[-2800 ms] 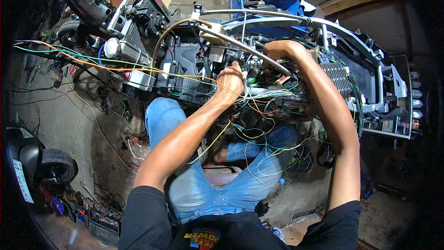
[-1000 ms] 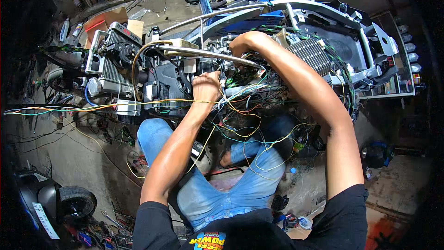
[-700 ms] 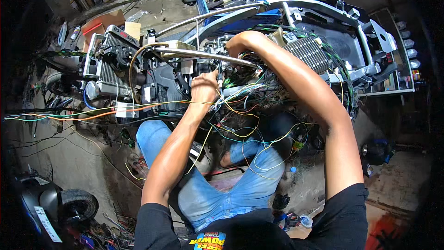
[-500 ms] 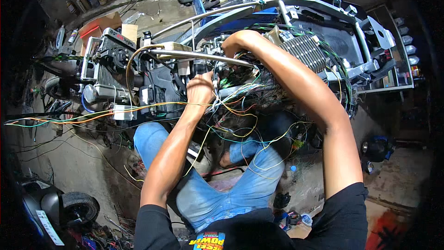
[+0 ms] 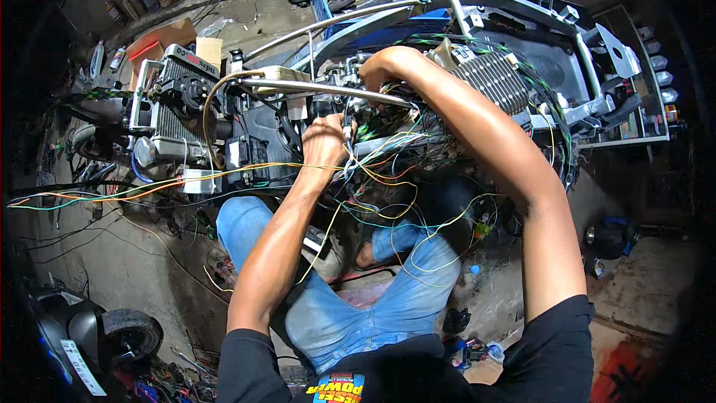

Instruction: The person is repairing and organizing the electrical wiring harness of a motorcycle.

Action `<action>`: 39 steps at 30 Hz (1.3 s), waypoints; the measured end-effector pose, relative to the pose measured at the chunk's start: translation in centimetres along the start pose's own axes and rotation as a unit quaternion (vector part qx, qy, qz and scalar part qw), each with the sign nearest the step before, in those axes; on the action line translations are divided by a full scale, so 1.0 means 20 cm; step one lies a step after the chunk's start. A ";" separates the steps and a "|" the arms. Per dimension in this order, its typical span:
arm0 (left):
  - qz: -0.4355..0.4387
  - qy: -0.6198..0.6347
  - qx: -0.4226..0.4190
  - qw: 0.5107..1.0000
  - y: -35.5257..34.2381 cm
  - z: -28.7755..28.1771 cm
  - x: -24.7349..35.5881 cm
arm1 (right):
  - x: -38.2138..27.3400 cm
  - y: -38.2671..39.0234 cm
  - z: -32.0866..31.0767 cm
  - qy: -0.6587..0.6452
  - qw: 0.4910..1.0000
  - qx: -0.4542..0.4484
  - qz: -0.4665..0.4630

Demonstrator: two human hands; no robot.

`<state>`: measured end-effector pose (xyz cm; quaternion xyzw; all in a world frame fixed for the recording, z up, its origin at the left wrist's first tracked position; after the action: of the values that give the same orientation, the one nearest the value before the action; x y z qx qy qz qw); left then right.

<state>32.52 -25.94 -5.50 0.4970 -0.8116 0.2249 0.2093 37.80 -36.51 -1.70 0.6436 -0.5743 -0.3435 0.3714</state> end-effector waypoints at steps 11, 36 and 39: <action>-0.005 0.012 0.007 1.000 0.00 0.04 -0.06 | -0.01 -0.01 -0.01 0.006 1.000 0.019 -0.003; 0.010 -0.017 0.009 1.000 -0.01 0.06 -0.04 | 0.04 -0.13 -0.02 0.047 0.997 0.061 -0.010; 0.023 -0.021 0.022 0.999 -0.01 0.08 -0.06 | 0.01 -0.11 -0.02 0.065 0.996 0.047 -0.032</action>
<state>32.93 -26.08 -7.43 0.4871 -0.8218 0.2373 0.1762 39.17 -36.51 -3.41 0.6993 -0.5435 -0.2855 0.3662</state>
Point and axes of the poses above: each hand's wrist, its own y-axis away from the middle knuckle, its own z-axis out of the palm, x = y × z, the point moved 10 cm from there along -y, towards the middle knuckle, and after that the axes turned 6 degrees about -y, right-handed, at the moved point
